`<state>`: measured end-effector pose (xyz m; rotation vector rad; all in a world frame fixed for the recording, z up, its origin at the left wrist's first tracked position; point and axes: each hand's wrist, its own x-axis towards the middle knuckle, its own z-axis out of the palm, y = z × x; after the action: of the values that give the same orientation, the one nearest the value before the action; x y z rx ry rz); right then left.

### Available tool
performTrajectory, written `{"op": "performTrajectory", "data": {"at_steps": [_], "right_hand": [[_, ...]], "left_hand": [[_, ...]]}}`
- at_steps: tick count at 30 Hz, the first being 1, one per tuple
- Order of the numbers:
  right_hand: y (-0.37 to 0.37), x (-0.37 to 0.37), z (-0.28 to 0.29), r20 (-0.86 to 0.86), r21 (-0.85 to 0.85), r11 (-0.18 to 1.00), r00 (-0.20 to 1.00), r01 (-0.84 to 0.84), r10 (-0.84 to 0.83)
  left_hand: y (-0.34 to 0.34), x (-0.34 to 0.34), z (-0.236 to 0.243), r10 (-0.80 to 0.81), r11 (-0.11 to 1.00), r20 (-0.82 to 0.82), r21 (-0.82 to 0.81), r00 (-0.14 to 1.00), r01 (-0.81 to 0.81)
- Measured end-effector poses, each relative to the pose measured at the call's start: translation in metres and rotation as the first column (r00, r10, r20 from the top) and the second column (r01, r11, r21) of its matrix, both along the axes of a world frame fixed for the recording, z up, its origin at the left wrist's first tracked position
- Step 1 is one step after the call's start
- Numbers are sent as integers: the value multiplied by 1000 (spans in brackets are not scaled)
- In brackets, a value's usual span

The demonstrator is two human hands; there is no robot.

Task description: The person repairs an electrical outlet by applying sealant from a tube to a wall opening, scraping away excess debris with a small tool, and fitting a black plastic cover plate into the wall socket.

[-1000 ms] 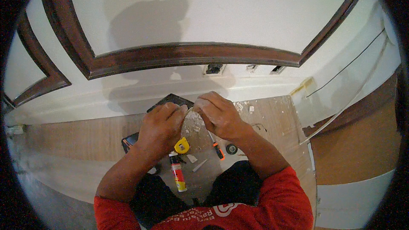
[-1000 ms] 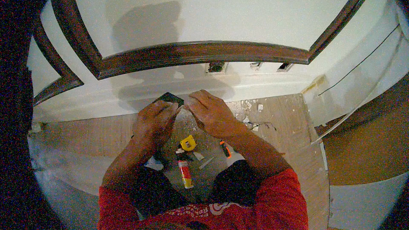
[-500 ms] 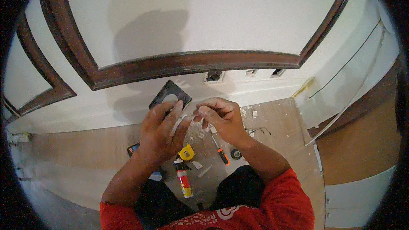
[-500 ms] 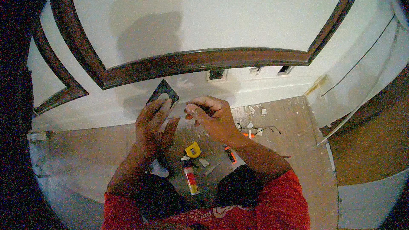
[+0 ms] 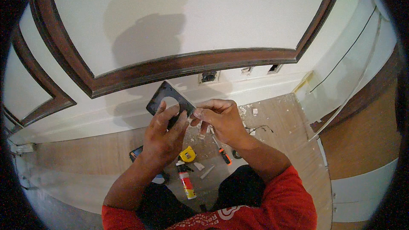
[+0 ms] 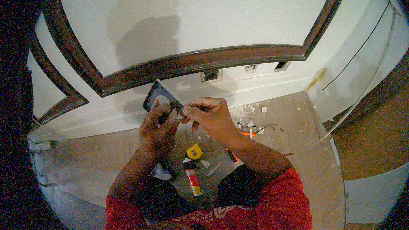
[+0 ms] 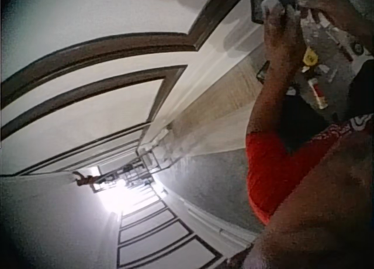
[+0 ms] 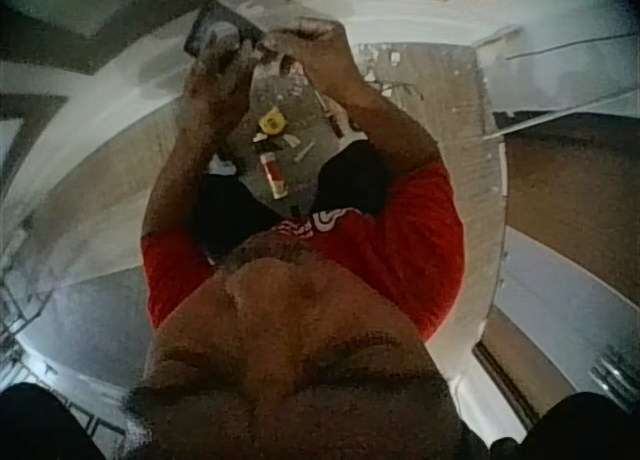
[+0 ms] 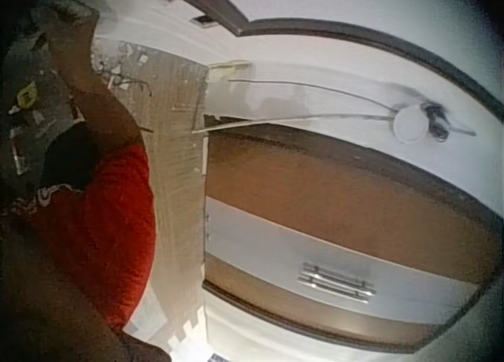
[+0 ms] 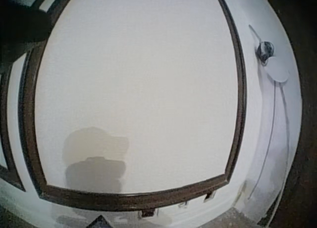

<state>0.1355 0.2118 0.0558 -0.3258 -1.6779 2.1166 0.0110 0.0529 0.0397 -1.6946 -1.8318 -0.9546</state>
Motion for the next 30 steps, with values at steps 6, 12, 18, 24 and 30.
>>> {"op": "performTrajectory", "data": {"at_steps": [6, 12, 18, 24, 30], "right_hand": [[2, -1, -3, 69, 39, 999, 997, 19, -22], [-2, -6, -3, 97, 51, 993, 989, 108, -112], [-3, -9, -3, 7, 100, 991, 996, 90, -91], [4, -12, -12, -191, 488, 831, 962, 267, -197], [9, -15, -4, -367, 674, 545, 866, 499, -339]], "left_hand": [[1, 4, -5, 36, 999, -2, -34, 999, -36], [2, 2, -10, 26, 994, -3, -110, 1000, -26], [4, 10, -1, -2, 997, 236, -69, 972, 19], [-5, 7, 1, -177, 980, 773, 82, 610, 181], [-7, 2, 4, -232, 953, 973, 227, 2, 203]]}}
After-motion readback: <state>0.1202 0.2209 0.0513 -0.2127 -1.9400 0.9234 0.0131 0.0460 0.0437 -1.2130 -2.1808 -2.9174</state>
